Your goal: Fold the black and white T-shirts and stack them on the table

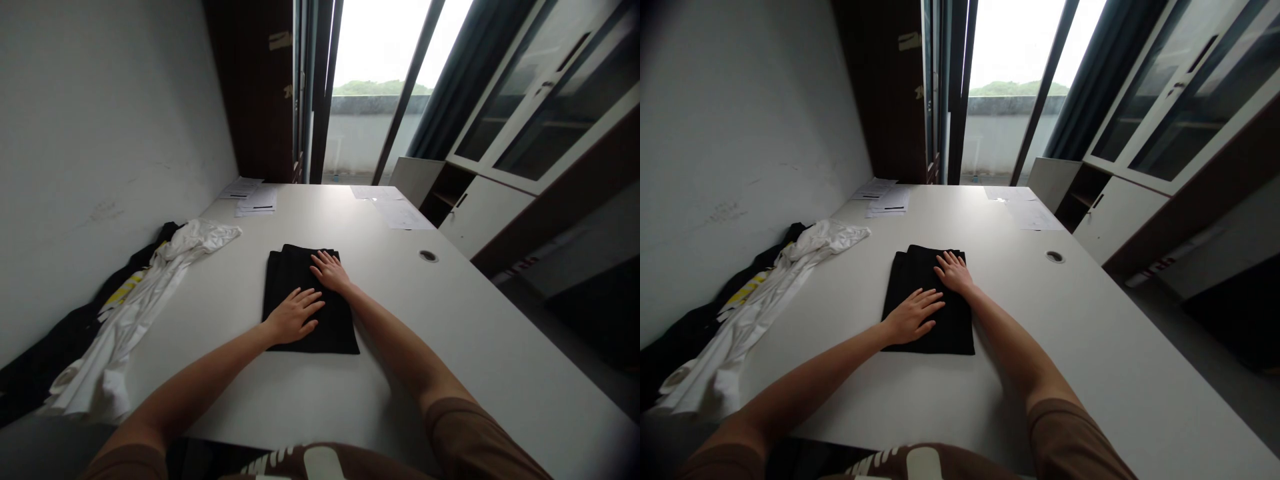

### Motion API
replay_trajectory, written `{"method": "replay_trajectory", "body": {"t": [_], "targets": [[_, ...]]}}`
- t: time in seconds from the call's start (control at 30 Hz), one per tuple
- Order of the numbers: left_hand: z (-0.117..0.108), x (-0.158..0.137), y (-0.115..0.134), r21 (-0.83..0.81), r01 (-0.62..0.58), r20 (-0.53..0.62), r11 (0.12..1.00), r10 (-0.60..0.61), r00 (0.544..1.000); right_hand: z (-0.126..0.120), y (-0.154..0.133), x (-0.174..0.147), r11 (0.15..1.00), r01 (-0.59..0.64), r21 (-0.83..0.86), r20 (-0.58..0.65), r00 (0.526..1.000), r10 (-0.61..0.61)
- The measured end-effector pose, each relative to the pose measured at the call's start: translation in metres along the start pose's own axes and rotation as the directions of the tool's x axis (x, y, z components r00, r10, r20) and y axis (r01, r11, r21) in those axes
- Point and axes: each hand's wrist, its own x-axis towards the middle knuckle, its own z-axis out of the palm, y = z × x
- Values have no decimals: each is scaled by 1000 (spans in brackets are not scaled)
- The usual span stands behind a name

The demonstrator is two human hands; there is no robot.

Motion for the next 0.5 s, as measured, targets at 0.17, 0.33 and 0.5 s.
{"method": "replay_trajectory", "body": {"t": [0.17,0.33,0.5], "targets": [[-3,-1,13,-23,-108,61,994,109,992,0,0,-1,1000,4,5,-13,1000,-4],[-5,0,21,-25,-164,136,986,166,977,1,0,-1,1000,0,12,-16,1000,0],[-6,-2,33,-8,-183,160,983,182,970,1,0,-1,1000,3,17,-15,1000,-3]]}}
